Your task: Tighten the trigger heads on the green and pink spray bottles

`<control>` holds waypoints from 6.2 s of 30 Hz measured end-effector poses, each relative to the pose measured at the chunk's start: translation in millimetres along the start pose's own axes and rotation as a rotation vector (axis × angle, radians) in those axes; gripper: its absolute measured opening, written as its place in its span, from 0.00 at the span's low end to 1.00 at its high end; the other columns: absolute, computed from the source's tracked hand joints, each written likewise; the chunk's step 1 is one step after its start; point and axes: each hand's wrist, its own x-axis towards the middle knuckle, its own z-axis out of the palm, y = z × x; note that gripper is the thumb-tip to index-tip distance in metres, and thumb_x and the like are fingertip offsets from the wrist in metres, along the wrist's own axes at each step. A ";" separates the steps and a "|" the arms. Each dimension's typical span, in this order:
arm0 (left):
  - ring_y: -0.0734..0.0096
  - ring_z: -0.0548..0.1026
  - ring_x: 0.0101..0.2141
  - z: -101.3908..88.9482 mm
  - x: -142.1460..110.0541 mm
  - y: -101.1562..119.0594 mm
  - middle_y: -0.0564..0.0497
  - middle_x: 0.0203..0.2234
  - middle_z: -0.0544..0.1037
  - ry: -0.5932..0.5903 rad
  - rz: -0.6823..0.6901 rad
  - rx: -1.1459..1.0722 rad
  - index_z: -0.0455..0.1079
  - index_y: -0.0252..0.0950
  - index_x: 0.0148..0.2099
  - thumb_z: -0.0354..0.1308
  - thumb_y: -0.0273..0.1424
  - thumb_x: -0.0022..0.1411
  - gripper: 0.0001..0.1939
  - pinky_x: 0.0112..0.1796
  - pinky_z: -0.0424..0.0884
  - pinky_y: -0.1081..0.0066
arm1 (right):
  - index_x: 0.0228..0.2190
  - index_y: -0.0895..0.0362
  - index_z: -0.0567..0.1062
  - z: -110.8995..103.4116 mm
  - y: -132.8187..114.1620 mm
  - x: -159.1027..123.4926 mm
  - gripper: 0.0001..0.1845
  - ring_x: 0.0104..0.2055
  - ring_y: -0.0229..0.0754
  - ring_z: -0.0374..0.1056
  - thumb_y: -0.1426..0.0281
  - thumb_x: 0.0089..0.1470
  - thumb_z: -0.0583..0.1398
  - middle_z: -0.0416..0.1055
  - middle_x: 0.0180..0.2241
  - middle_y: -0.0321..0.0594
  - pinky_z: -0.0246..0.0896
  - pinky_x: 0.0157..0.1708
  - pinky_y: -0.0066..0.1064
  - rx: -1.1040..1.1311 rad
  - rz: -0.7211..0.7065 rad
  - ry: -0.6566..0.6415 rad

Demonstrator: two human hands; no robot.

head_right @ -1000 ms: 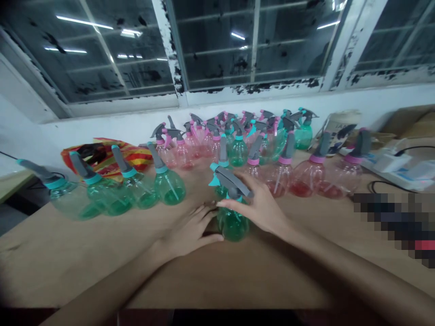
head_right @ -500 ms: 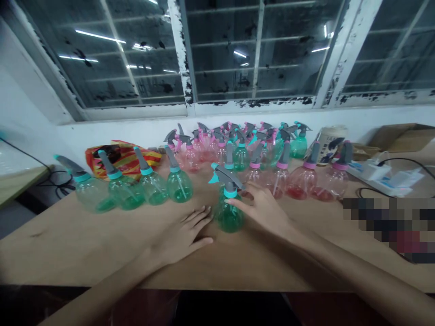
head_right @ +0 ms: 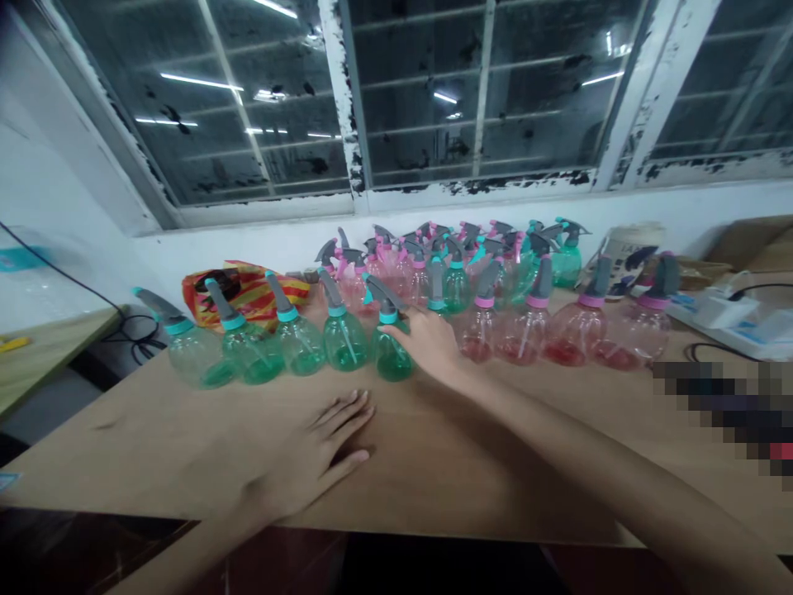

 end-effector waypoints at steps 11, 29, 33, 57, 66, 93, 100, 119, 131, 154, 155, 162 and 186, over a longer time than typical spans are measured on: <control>0.59 0.55 0.66 1.9 -1.0 -1.6 0.46 0.67 0.55 0.021 0.012 -0.025 0.56 0.37 0.67 0.43 0.49 0.70 0.31 0.63 0.55 0.53 | 0.46 0.55 0.76 9.8 -11.5 19.3 0.22 0.46 0.54 0.74 0.54 0.60 0.56 0.78 0.43 0.49 0.65 0.39 0.39 -0.061 0.101 -0.012; 0.59 0.57 0.65 11.1 -4.1 -8.5 0.49 0.67 0.56 0.118 0.058 0.019 0.54 0.42 0.68 0.47 0.46 0.69 0.29 0.62 0.58 0.54 | 0.38 0.52 0.76 -30.3 49.5 -42.7 0.20 0.35 0.46 0.75 0.51 0.59 0.55 0.80 0.38 0.40 0.68 0.37 0.39 0.127 0.087 0.166; 0.59 0.59 0.64 11.7 -3.5 -10.1 0.49 0.66 0.57 0.129 0.076 0.058 0.53 0.43 0.68 0.48 0.45 0.69 0.29 0.62 0.59 0.55 | 0.44 0.56 0.74 -30.9 57.6 -32.4 0.27 0.44 0.57 0.74 0.47 0.55 0.57 0.78 0.43 0.47 0.66 0.41 0.46 0.027 0.189 0.193; 0.49 0.59 0.63 -13.2 65.4 45.5 0.42 0.65 0.58 0.150 -0.113 -0.487 0.48 0.43 0.67 0.60 0.46 0.59 0.40 0.61 0.58 0.45 | 0.47 0.48 0.76 -66.0 57.8 -50.3 0.24 0.35 0.48 0.75 0.49 0.55 0.57 0.79 0.35 0.40 0.69 0.36 0.38 0.116 -0.119 -0.283; 0.45 0.63 0.60 -0.8 91.0 88.5 0.40 0.60 0.64 0.104 0.010 -0.697 0.46 0.41 0.68 0.69 0.46 0.50 0.50 0.57 0.63 0.44 | 0.50 0.41 0.74 -114.4 74.3 -83.8 0.25 0.46 0.50 0.73 0.51 0.51 0.63 0.77 0.47 0.35 0.67 0.46 0.41 0.265 -0.238 -0.400; 0.44 0.54 0.65 12.8 110.9 54.9 0.34 0.66 0.56 -0.045 0.178 -0.348 0.48 0.34 0.69 0.60 0.56 0.54 0.50 0.61 0.54 0.44 | 0.48 0.46 0.75 -61.2 63.6 -67.8 0.17 0.47 0.46 0.73 0.62 0.56 0.59 0.76 0.49 0.39 0.67 0.51 0.46 0.884 -0.042 -0.083; 0.48 0.54 0.65 11.9 110.4 43.9 0.34 0.66 0.56 -0.070 0.163 -0.244 0.50 0.31 0.68 0.59 0.53 0.57 0.47 0.62 0.55 0.47 | 0.44 0.44 0.77 -53.6 66.9 -50.8 0.13 0.41 0.45 0.75 0.63 0.57 0.58 0.77 0.45 0.36 0.68 0.49 0.44 0.835 -0.070 -0.105; 0.53 0.53 0.66 13.3 108.1 47.9 0.36 0.66 0.56 -0.049 0.089 -0.169 0.54 0.29 0.66 0.52 0.52 0.64 0.39 0.63 0.54 0.50 | 0.39 0.48 0.78 -39.7 67.5 -28.8 0.10 0.48 0.44 0.71 0.60 0.57 0.60 0.77 0.43 0.37 0.62 0.53 0.42 0.883 -0.121 -0.069; 0.54 0.54 0.66 11.0 108.6 46.3 0.38 0.66 0.58 -0.041 0.145 -0.071 0.56 0.29 0.65 0.44 0.50 0.69 0.34 0.62 0.58 0.50 | 0.33 0.51 0.73 -40.7 66.5 -34.0 0.10 0.33 0.39 0.71 0.58 0.56 0.61 0.74 0.31 0.33 0.66 0.36 0.33 0.840 -0.071 0.011; 0.54 0.56 0.65 14.5 108.2 45.0 0.38 0.65 0.60 0.000 0.189 -0.002 0.58 0.27 0.64 0.44 0.48 0.70 0.32 0.62 0.59 0.51 | 0.52 0.43 0.73 -39.0 66.7 -29.9 0.20 0.56 0.46 0.68 0.62 0.56 0.62 0.76 0.49 0.36 0.59 0.60 0.47 0.940 -0.068 -0.092; 0.54 0.56 0.65 14.9 108.1 44.6 0.38 0.65 0.60 0.003 0.192 0.000 0.58 0.27 0.64 0.44 0.48 0.70 0.32 0.62 0.60 0.51 | 0.53 0.42 0.72 -39.4 66.5 -29.7 0.21 0.55 0.46 0.69 0.62 0.56 0.62 0.77 0.47 0.36 0.60 0.59 0.47 0.937 -0.068 -0.092; 0.57 0.56 0.65 16.6 106.6 43.2 0.41 0.65 0.61 0.017 0.182 -0.005 0.58 0.30 0.64 0.45 0.47 0.70 0.31 0.63 0.58 0.54 | 0.47 0.46 0.75 -41.9 63.7 -28.5 0.17 0.52 0.46 0.71 0.63 0.56 0.62 0.77 0.47 0.38 0.64 0.55 0.46 0.936 -0.103 -0.063; 0.57 0.54 0.66 15.5 107.0 44.6 0.40 0.65 0.60 -0.017 0.180 -0.030 0.54 0.29 0.66 0.44 0.48 0.70 0.33 0.63 0.56 0.53 | 0.37 0.47 0.76 -48.3 61.5 -36.1 0.10 0.33 0.42 0.72 0.57 0.56 0.61 0.76 0.33 0.34 0.69 0.38 0.37 0.870 -0.096 -0.133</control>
